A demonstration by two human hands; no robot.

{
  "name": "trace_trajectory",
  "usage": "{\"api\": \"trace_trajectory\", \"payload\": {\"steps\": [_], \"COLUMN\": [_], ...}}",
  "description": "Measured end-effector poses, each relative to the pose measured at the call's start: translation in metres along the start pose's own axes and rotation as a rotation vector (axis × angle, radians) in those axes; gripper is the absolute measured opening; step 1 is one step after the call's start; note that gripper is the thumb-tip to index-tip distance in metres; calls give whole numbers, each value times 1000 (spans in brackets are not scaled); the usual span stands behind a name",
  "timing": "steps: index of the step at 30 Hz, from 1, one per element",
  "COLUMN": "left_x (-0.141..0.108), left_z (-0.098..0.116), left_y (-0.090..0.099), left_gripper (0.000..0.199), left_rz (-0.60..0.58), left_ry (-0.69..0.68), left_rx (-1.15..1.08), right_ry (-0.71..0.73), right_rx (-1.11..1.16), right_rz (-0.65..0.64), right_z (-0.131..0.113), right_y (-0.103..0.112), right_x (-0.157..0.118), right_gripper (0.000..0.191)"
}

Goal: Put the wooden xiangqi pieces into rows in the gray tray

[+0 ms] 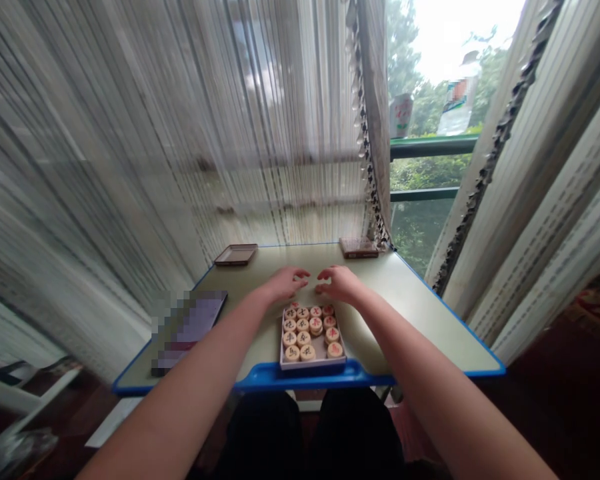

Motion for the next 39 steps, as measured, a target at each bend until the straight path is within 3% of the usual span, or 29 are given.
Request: {"api": "trace_trajectory", "payload": {"steps": [5,11,15,20,24,29,35,39], "left_x": [11,10,6,6,3,-8,-38,-70], "left_z": [-6,-8,0,5,13,25,40,52], "left_y": [-6,-7,1,-2,-4,1,14,12], "left_gripper": [31,27,26,24,26,27,26,24], "left_rz": [-1,65,195,149,92,63,108,120], "left_ry": [-67,-130,-162,-171,-187,-224,-311,-442], "left_rx": [83,100,100,56,20,9,9,84], "right_ry": [56,133,128,122,129,183,112,166], "right_rx": [27,-56,-72,-57,-34,42,142,212], "right_rz": [-26,7,60,85,184,297,237,220], "right_z": [14,17,18,20,17,-1,-23,-46], "right_y": [-17,-20,-20,-22,-9,16,26,22], "right_x": [3,0,0,2,-1,-19,-50,-89], "right_gripper": [23,27,28,18,18,24,29,21]}}
Point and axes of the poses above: each hand's wrist, its own x-axis towards the middle knuckle, its own y-axis out of the back of the hand, z = x × y, the point moved 9 cm from there along x, towards the middle knuckle, and after that the axes turned 3 degrees about y, right-handed, at the moved point
